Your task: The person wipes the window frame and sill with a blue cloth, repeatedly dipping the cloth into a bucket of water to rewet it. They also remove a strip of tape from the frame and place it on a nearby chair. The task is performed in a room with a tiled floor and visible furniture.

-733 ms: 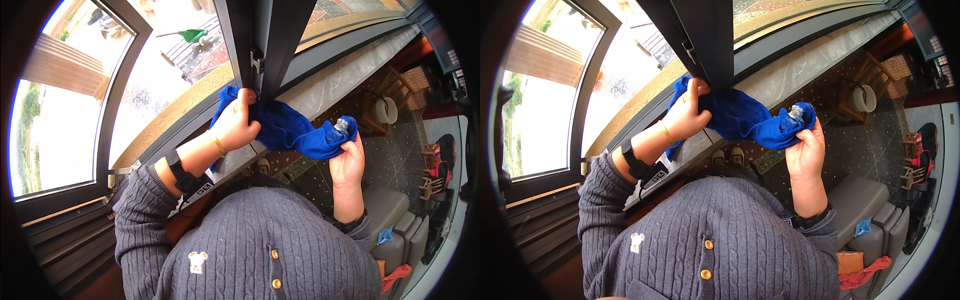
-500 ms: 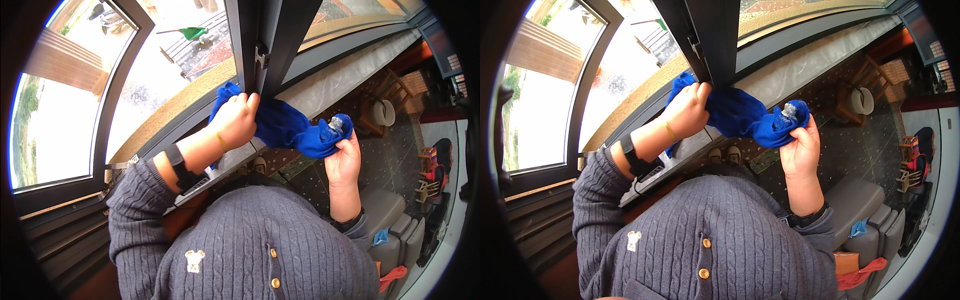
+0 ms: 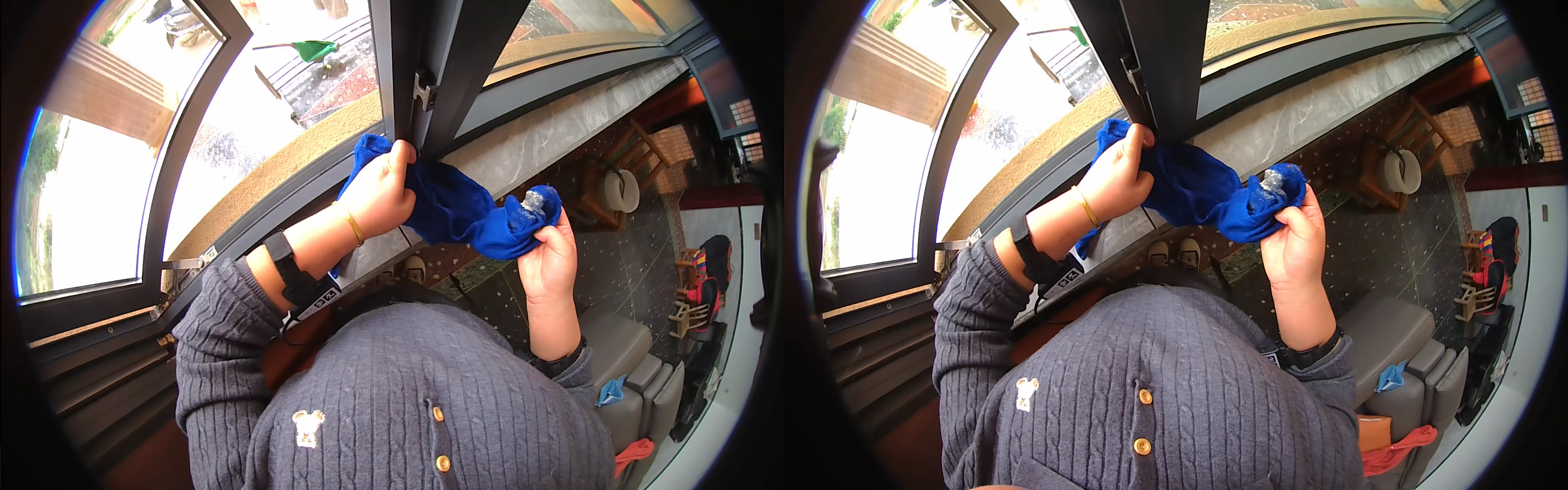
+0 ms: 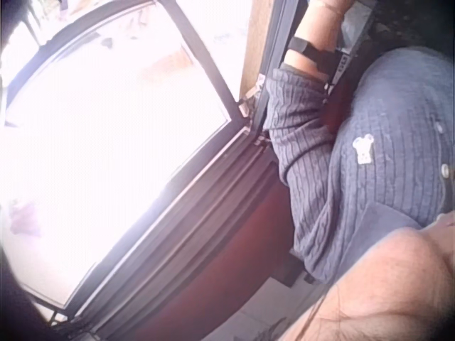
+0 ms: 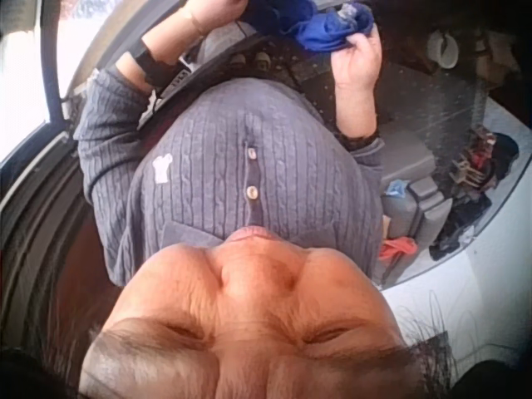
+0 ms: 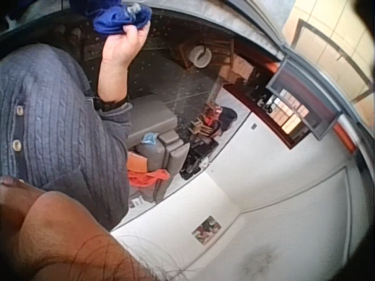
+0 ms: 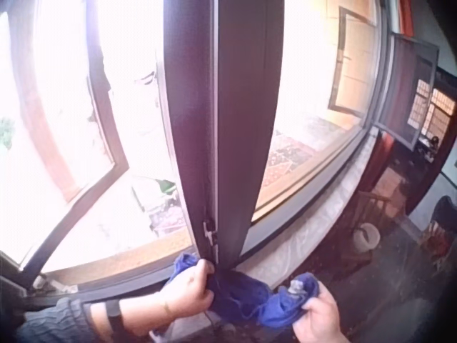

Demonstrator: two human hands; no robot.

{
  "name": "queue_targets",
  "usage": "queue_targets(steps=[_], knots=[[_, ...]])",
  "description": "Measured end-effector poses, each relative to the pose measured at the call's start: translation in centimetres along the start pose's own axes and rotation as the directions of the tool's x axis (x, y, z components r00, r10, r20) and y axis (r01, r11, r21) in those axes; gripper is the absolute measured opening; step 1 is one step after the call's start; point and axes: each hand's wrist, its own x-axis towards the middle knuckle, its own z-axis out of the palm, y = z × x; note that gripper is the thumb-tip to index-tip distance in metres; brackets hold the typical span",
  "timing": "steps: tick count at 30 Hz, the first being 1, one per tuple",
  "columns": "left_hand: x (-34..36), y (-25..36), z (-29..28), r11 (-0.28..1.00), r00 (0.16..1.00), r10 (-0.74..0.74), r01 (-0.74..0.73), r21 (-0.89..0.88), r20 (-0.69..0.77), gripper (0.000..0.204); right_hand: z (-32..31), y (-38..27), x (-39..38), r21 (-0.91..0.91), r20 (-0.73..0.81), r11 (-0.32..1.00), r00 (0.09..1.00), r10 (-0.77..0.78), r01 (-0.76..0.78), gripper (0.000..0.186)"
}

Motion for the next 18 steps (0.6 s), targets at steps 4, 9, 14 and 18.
queue_targets(steps=[4,9,14,18], knots=[[-0.1,0.5,0.5,0.995,0.995,-0.033,0.023,-0.101,-0.098,0.046,-0.6,0.3,0.5,0.03,0.092,0.999,0.995,0.041,-0.044,0.054],[-0.3,1.2,1.4,0.943,0.963,-0.245,0.209,-0.259,-0.114,0.043,-0.8,0.6,0.7,0.004,0.08,0.999,0.996,0.031,-0.032,0.053],[0.0,0.9,0.6,0.989,0.999,-0.024,0.02,0.148,0.029,0.029,0.1,1.0,0.5,-0.032,0.001,0.998,0.998,0.06,-0.06,0.047],[-1.3,1.0,0.2,0.835,0.985,0.117,-0.166,0.524,0.126,0.024,0.3,0.9,0.4,-0.036,0.025,0.996,0.996,0.084,-0.083,0.047]])
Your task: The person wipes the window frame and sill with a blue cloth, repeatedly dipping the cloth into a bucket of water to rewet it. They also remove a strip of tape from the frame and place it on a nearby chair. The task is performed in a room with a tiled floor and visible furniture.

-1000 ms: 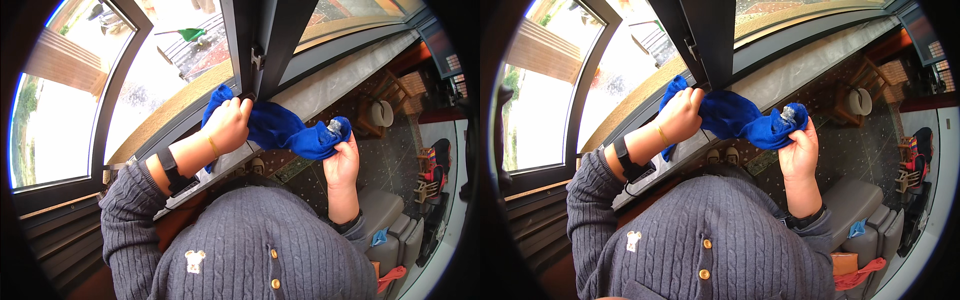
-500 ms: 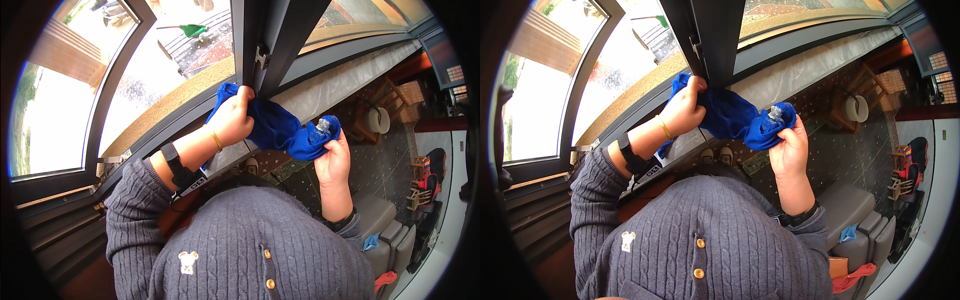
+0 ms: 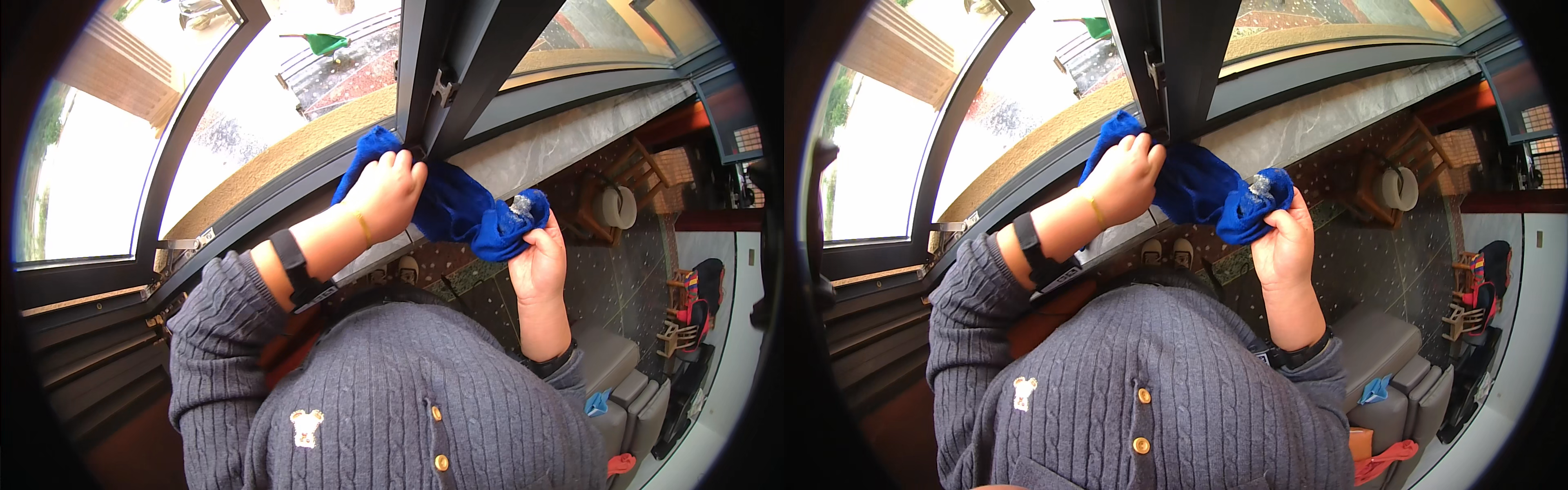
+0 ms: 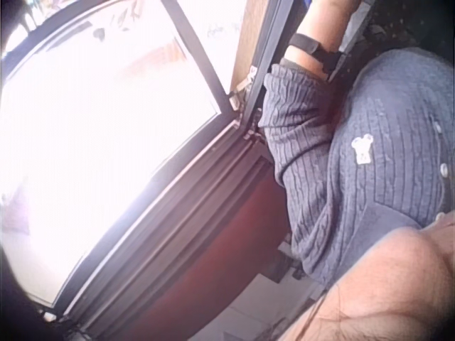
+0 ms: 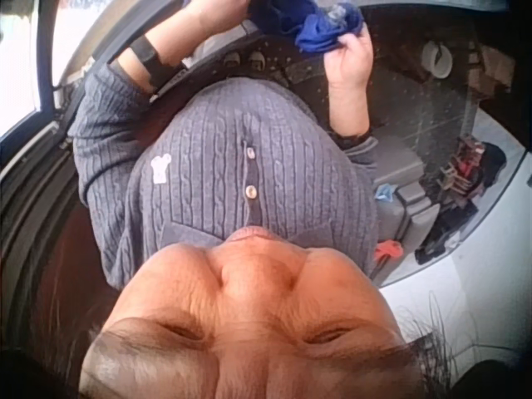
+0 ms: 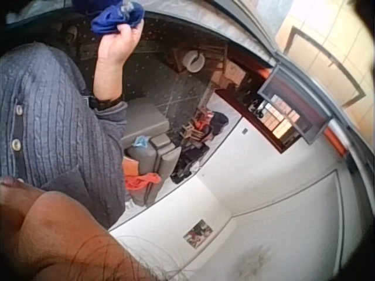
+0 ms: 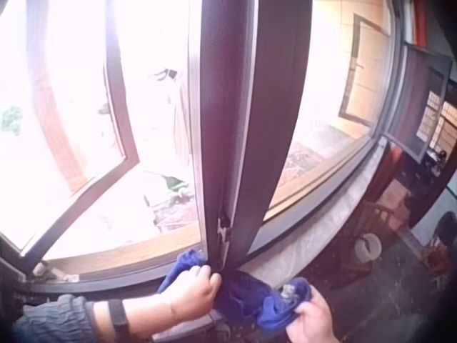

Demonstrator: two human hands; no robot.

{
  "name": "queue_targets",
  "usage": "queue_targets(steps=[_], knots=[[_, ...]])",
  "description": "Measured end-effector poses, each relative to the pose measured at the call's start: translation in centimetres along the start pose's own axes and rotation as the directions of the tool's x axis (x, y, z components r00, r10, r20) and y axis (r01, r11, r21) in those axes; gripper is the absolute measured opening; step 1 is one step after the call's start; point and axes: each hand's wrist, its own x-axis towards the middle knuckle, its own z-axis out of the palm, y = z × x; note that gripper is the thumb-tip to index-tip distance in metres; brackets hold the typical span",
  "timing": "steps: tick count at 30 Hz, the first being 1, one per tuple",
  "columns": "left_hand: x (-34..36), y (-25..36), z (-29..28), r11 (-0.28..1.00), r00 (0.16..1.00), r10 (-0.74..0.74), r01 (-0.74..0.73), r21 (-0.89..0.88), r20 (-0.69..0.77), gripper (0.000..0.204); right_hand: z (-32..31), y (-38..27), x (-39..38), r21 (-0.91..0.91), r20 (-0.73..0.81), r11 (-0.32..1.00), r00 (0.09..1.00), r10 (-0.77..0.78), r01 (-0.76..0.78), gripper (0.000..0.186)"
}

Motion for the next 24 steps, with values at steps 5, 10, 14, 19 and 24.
queue_targets(steps=[5,10,14,19,24], knots=[[-1.8,-0.7,-0.2,0.991,0.983,0.08,-0.096,-0.09,-0.167,0.034,-0.7,-0.3,-0.2,0.02,-0.055,0.999,0.998,-0.038,0.039,0.047],[-0.9,-0.3,0.7,0.999,0.991,0.044,-0.043,0.014,-0.128,0.039,-1.2,-0.3,-0.3,0.024,-0.047,0.999,0.998,-0.037,0.038,0.046],[0.0,0.1,0.0,0.982,0.995,0.095,-0.087,0.17,-0.042,0.033,-1.3,-0.1,-0.2,0.032,-0.048,0.999,0.998,-0.026,0.028,0.046],[1.5,0.2,-1.4,0.972,0.986,0.011,-0.049,0.229,0.166,0.038,-1.0,0.2,-0.1,0.018,-0.016,1.0,1.0,-0.004,0.004,0.047],[-0.1,0.9,-1.1,0.947,0.993,0.027,-0.063,0.315,0.118,0.038,-1.0,0.1,-0.5,0.041,-0.032,0.999,0.999,-0.008,0.009,0.047]])
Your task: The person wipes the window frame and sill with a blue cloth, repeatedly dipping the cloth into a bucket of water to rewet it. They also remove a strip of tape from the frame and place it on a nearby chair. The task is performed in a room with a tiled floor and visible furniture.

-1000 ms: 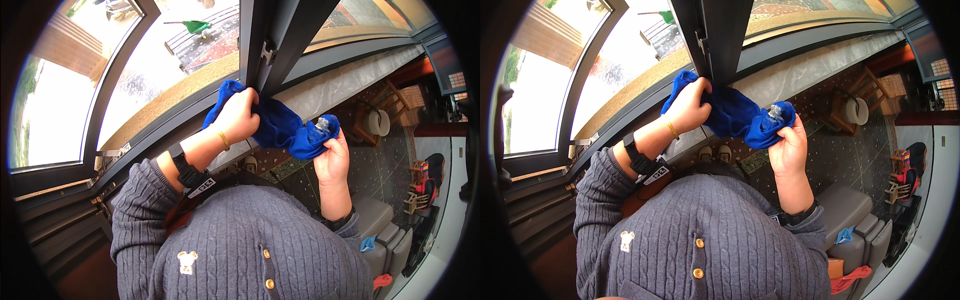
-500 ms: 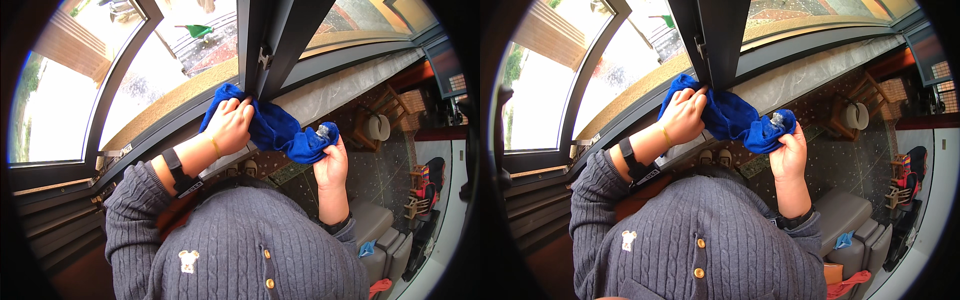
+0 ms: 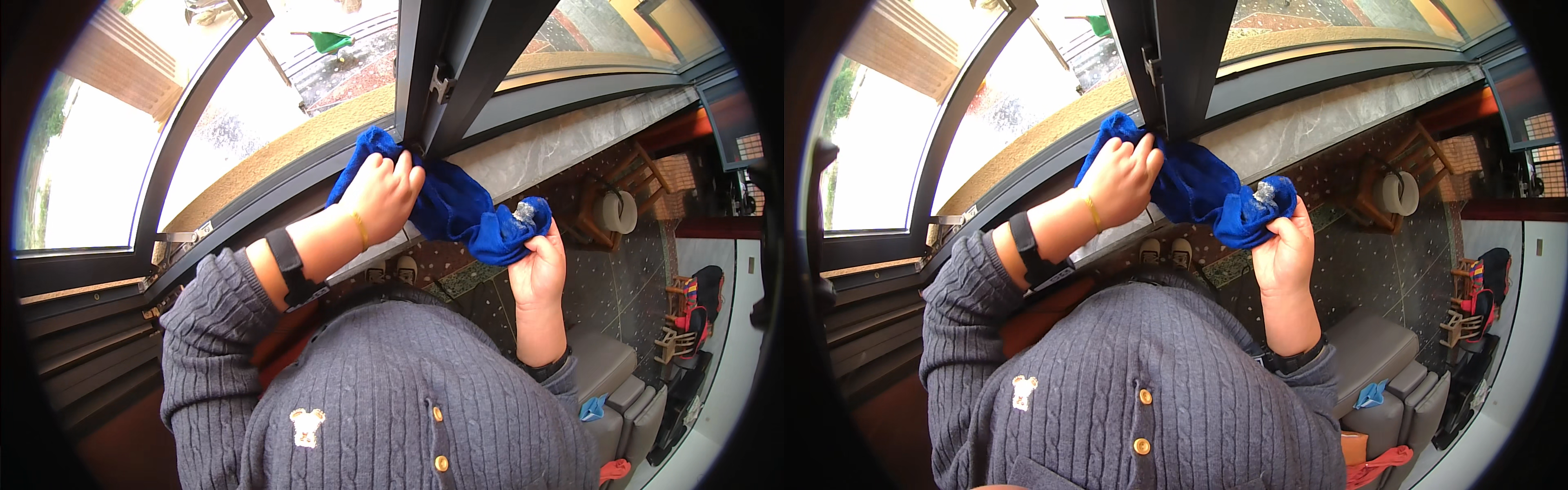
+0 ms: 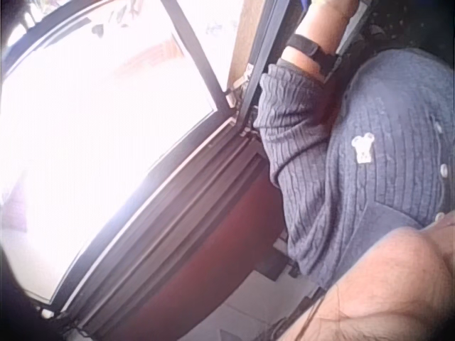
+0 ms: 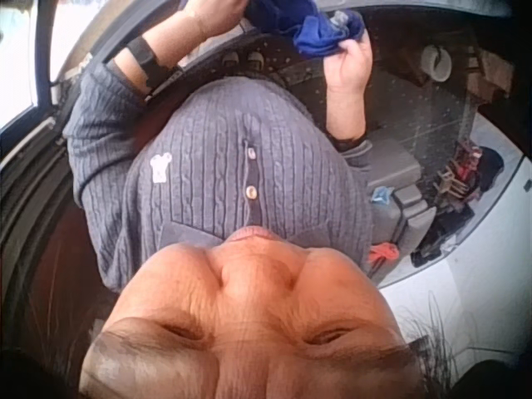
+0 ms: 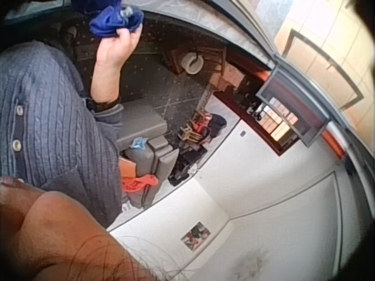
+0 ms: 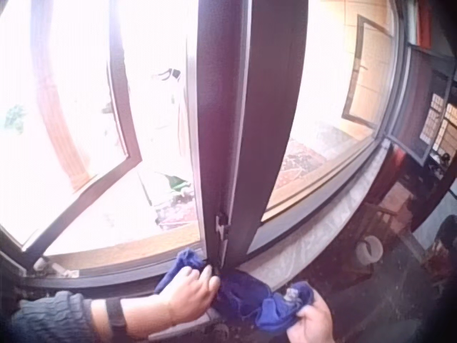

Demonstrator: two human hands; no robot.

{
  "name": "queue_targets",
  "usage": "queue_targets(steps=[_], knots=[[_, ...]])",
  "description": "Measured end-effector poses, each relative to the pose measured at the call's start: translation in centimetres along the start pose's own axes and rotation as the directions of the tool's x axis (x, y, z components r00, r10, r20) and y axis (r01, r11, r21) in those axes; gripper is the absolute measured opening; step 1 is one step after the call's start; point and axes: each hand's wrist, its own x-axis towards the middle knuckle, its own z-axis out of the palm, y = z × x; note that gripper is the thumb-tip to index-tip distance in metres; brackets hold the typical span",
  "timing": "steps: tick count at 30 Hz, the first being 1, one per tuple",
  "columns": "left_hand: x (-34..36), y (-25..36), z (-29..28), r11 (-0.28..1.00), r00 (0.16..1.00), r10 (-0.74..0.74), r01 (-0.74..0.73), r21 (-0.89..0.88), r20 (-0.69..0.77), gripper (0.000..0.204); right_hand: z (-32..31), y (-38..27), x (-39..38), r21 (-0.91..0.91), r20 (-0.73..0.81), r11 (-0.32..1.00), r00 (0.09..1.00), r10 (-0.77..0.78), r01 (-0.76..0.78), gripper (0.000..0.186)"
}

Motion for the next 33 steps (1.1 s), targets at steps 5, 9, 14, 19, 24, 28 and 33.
queue_targets(steps=[5,9,14,19,24,28,33], knots=[[0.1,-0.4,0.9,0.998,0.988,0.066,-0.063,0.023,-0.138,0.028,-0.1,0.0,0.0,-0.012,-0.005,1.0,1.0,0.004,-0.004,0.047],[0.8,-1.3,1.1,0.986,0.995,-0.023,0.007,-0.164,-0.096,0.019,0.0,0.4,0.3,-0.026,0.054,1.0,0.998,0.018,-0.016,0.047],[0.4,-0.9,1.0,0.988,0.984,-0.027,0.0,-0.154,-0.174,0.023,0.2,0.4,-0.1,-0.034,0.055,0.999,0.998,0.024,-0.022,0.047],[1.5,-0.5,0.5,0.99,0.996,-0.04,0.03,-0.136,-0.074,0.026,0.6,0.5,-0.3,-0.064,0.043,0.998,0.999,0.027,-0.025,0.046],[0.0,-0.2,-0.1,0.989,0.995,-0.071,0.08,-0.125,0.075,0.028,0.9,0.4,-0.4,-0.067,0.05,0.997,0.998,0.032,-0.029,0.046],[-1.9,0.4,0.9,0.95,0.987,-0.157,0.14,-0.278,-0.039,0.04,0.7,0.3,-0.6,-0.061,0.013,0.998,1.0,0.021,-0.02,0.046],[-0.8,0.2,1.8,0.934,0.988,-0.121,0.08,-0.349,-0.098,0.039,0.6,0.7,-0.3,-0.066,0.045,0.998,0.999,0.019,-0.016,0.046]])
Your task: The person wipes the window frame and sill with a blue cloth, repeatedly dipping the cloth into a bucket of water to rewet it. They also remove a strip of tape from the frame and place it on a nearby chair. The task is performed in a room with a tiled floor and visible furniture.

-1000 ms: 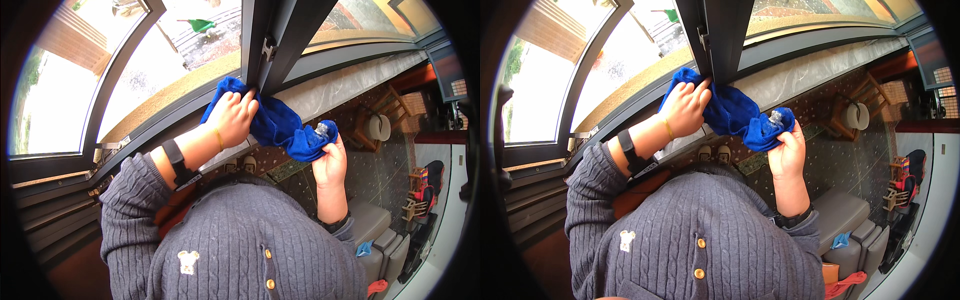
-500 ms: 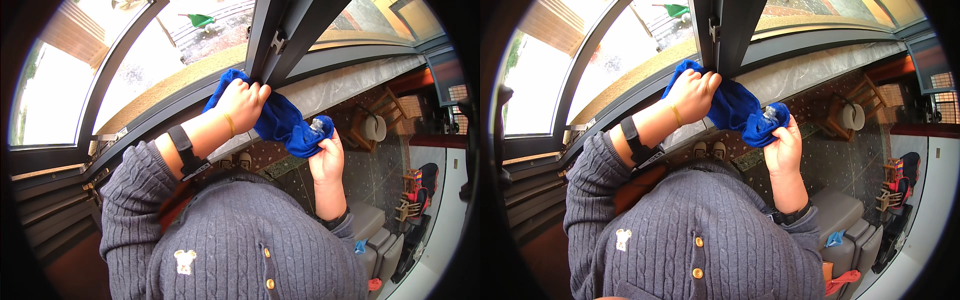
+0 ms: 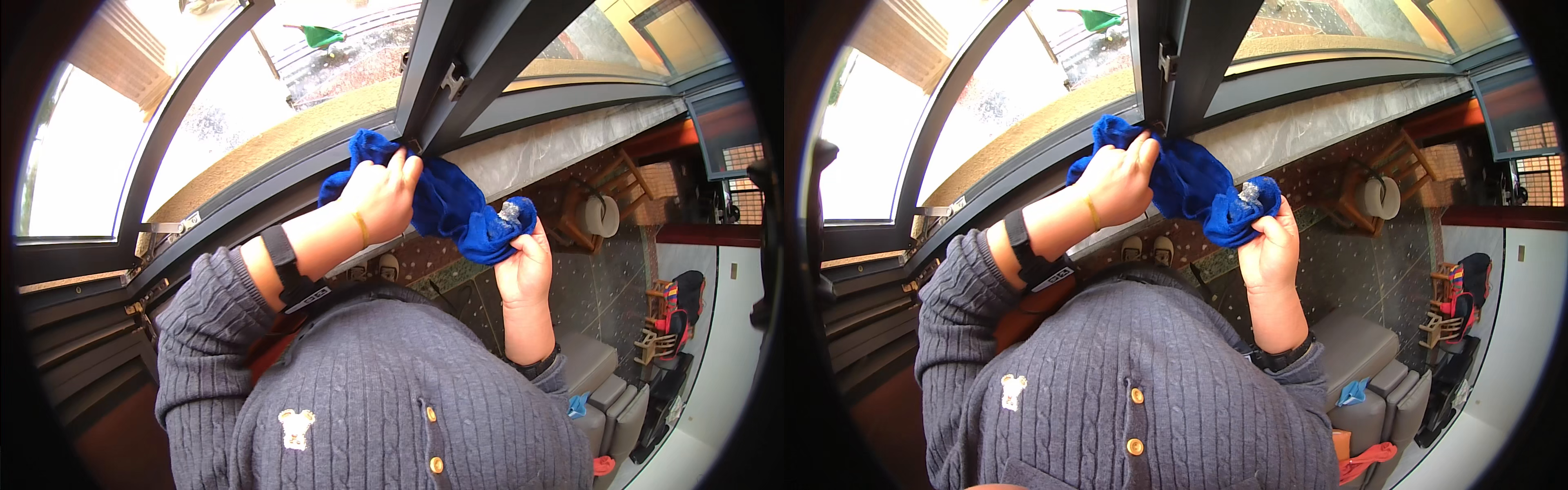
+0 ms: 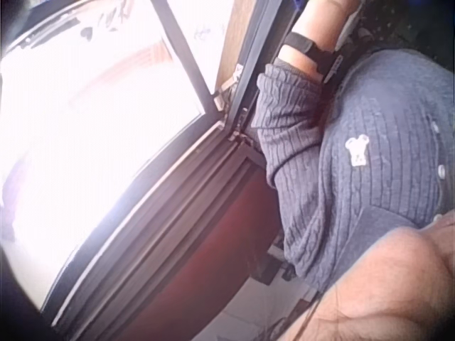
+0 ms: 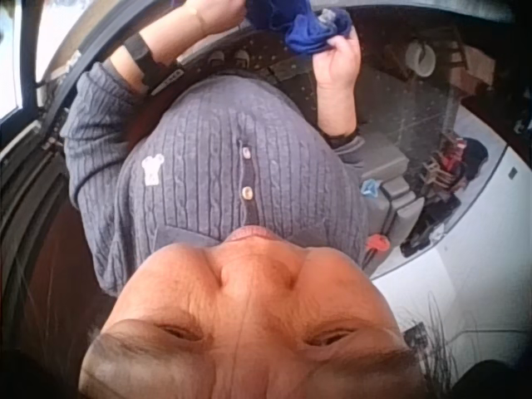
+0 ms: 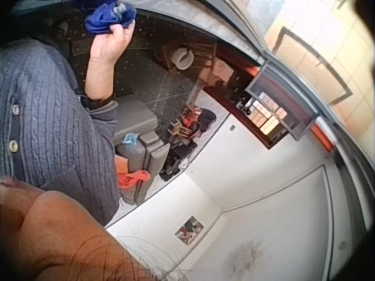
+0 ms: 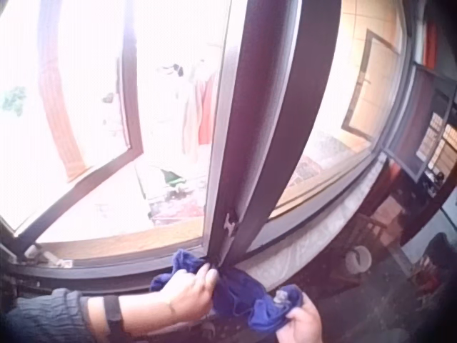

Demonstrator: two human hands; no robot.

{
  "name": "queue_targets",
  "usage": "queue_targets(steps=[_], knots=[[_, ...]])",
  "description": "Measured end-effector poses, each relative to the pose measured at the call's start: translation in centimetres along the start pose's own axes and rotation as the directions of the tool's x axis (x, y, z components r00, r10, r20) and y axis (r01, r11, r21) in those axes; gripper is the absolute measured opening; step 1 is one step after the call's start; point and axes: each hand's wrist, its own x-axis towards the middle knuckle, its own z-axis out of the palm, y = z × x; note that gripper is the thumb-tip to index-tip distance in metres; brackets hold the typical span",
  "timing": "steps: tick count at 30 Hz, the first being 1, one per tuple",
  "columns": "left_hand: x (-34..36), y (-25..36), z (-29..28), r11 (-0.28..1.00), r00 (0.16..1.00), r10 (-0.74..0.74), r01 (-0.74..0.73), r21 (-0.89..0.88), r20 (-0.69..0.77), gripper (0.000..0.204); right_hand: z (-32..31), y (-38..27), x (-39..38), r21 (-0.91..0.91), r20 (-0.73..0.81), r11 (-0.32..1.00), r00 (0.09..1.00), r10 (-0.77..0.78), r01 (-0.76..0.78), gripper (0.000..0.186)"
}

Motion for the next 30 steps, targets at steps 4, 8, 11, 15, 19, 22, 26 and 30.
queue_targets(steps=[4,8,11,15,19,22,26,30], knots=[[1.9,0.8,-0.3,0.999,0.997,-0.034,0.034,-0.001,0.074,0.036,0.6,0.2,0.4,-0.016,0.009,1.0,1.0,0.012,-0.012,0.046],[0.2,-0.1,-1.5,0.987,0.983,-0.11,0.125,-0.1,0.149,0.038,1.1,0.3,0.3,-0.021,-0.01,1.0,1.0,0.022,-0.022,0.046],[-1.2,-0.7,-1.7,0.993,0.995,-0.076,0.081,-0.085,0.058,0.043,1.1,0.3,0.3,-0.01,-0.046,1.0,0.999,0.01,-0.01,0.046],[0.9,-0.1,-1.1,0.975,0.996,-0.067,0.078,-0.207,0.061,0.047,1.0,0.4,0.3,-0.027,-0.007,0.999,1.0,0.023,-0.023,0.046],[1.8,0.0,-2.1,0.974,0.975,-0.077,0.119,-0.194,0.208,0.044,1.0,0.5,0.3,-0.041,-0.019,0.999,1.0,0.025,-0.026,0.046],[0.2,-1.4,-3.5,0.962,0.982,-0.04,0.088,-0.258,0.185,0.036,1.0,0.4,0.5,-0.029,-0.007,0.999,1.0,0.026,-0.027,0.046],[0.8,-1.0,-2.9,0.965,0.96,-0.057,0.123,-0.233,0.273,0.055,1.1,0.5,0.5,-0.029,-0.022,0.999,0.999,0.031,-0.032,0.046],[1.7,-0.6,-2.1,0.976,0.99,-0.01,0.041,-0.214,0.142,0.051,1.3,0.6,0.6,-0.044,-0.021,0.999,0.999,0.03,-0.03,0.045]])
